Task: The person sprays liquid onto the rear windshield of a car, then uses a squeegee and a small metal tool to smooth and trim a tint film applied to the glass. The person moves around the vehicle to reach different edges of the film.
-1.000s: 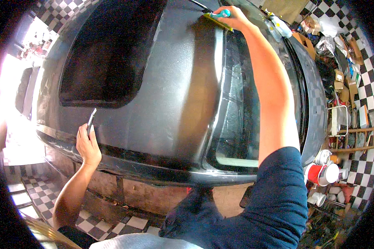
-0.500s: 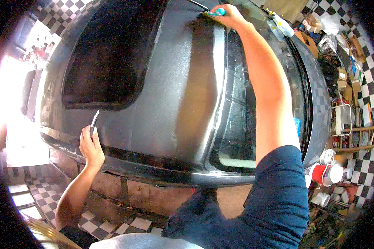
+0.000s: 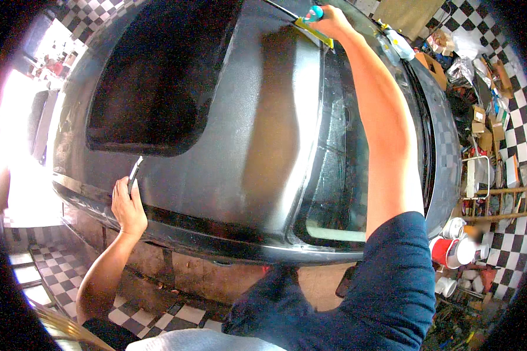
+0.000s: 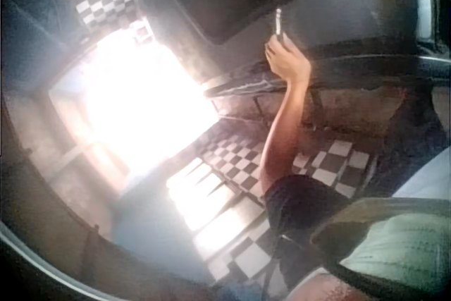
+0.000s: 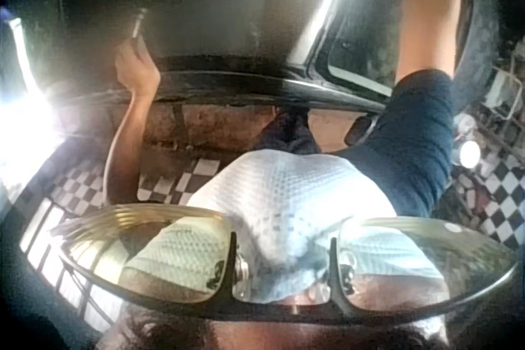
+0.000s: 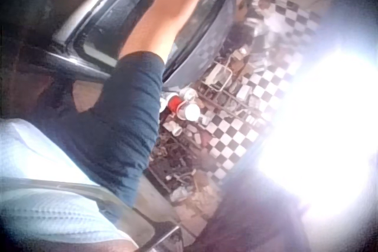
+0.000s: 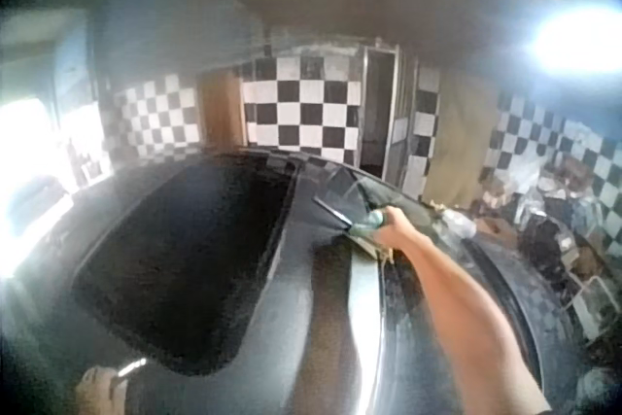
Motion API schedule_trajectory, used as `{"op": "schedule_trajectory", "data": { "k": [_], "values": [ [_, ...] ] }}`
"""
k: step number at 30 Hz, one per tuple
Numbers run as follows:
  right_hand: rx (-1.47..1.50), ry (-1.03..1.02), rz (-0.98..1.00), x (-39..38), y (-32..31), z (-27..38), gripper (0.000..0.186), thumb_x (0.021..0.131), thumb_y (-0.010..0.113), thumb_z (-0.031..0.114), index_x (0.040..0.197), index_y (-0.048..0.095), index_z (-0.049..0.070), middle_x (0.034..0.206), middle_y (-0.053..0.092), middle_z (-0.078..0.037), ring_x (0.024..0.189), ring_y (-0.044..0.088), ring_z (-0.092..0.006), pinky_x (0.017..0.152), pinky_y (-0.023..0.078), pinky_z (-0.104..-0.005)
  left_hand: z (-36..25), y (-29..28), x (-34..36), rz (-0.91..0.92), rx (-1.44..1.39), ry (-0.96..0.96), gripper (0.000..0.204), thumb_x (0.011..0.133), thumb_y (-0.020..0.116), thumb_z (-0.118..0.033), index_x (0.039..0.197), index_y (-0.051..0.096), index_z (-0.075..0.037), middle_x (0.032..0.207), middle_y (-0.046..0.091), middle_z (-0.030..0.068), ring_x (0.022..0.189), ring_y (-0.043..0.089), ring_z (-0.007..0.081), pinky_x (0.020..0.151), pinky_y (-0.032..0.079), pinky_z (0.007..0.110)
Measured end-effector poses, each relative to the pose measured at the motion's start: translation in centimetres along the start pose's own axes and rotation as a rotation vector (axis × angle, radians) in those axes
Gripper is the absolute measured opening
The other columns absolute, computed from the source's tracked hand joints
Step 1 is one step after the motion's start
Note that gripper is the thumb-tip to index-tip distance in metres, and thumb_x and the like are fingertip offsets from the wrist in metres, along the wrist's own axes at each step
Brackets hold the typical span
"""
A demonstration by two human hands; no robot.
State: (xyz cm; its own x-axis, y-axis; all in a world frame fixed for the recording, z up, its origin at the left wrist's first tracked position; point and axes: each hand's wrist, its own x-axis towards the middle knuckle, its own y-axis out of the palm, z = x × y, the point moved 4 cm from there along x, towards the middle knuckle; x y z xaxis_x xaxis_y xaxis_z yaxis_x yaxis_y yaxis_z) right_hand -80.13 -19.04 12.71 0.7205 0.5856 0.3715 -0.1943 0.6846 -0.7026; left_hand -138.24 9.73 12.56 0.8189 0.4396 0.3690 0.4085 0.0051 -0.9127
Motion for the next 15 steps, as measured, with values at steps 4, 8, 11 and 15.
{"op": "schedule_trajectory", "data": {
  "k": [4, 8, 11, 15],
  "values": [
    [-0.07, -0.107, -0.004, 0.0, 1.6, 6.5, 0.025, 0.076, 0.071, 0.017, 0.1, 0.07, 0.013, 0.08, 0.065, 0.001, 0.073, 0.056, -0.0072, 0.07, 0.047, -0.0244, 0.4, -0.4, -0.4, 0.012, 0.02, -0.029, 0.022, 0.089, 0.051, -0.012, 0.108, 0.049, -0.001, 0.097, 0.055, 0.0158, 0.092, 0.052, 0.0365, 0.079, 0.042, 0.044],
    [-0.228, -0.159, -0.072, 2.4, 3.3, 3.2, 0.025, 0.073, 0.071, 0.02, 0.096, 0.069, 0.011, 0.082, 0.066, -0.006, 0.073, 0.061, -0.0145, 0.067, 0.05, -0.0293, -0.1, 0.0, 0.0, 0.017, -0.002, -0.019, 0.022, 0.088, 0.051, -0.012, 0.108, 0.05, -0.001, 0.098, 0.054, 0.0156, 0.092, 0.052, 0.0363, 0.078, 0.042, 0.044],
    [-0.33, -0.114, -0.049, 3.7, 3.2, 1.9, 0.024, 0.071, 0.07, 0.022, 0.091, 0.067, 0.007, 0.081, 0.066, -0.008, 0.071, 0.063, -0.0182, 0.063, 0.051, -0.0328, -0.2, -0.1, 0.1, 0.027, -0.012, -0.018, 0.022, 0.088, 0.051, -0.012, 0.107, 0.049, -0.001, 0.097, 0.054, 0.0156, 0.091, 0.052, 0.0362, 0.078, 0.042, 0.044],
    [-0.232, 0.044, -0.076, 4.3, 2.4, 2.3, 0.025, 0.073, 0.067, 0.024, 0.085, 0.066, 0.002, 0.076, 0.066, -0.01, 0.072, 0.061, -0.0207, 0.064, 0.048, -0.0368, -0.2, 0.0, 0.1, 0.013, -0.006, -0.009, 0.021, 0.089, 0.051, -0.013, 0.106, 0.05, -0.001, 0.096, 0.054, 0.0156, 0.09, 0.052, 0.0363, 0.077, 0.042, 0.044]
  ]
}}
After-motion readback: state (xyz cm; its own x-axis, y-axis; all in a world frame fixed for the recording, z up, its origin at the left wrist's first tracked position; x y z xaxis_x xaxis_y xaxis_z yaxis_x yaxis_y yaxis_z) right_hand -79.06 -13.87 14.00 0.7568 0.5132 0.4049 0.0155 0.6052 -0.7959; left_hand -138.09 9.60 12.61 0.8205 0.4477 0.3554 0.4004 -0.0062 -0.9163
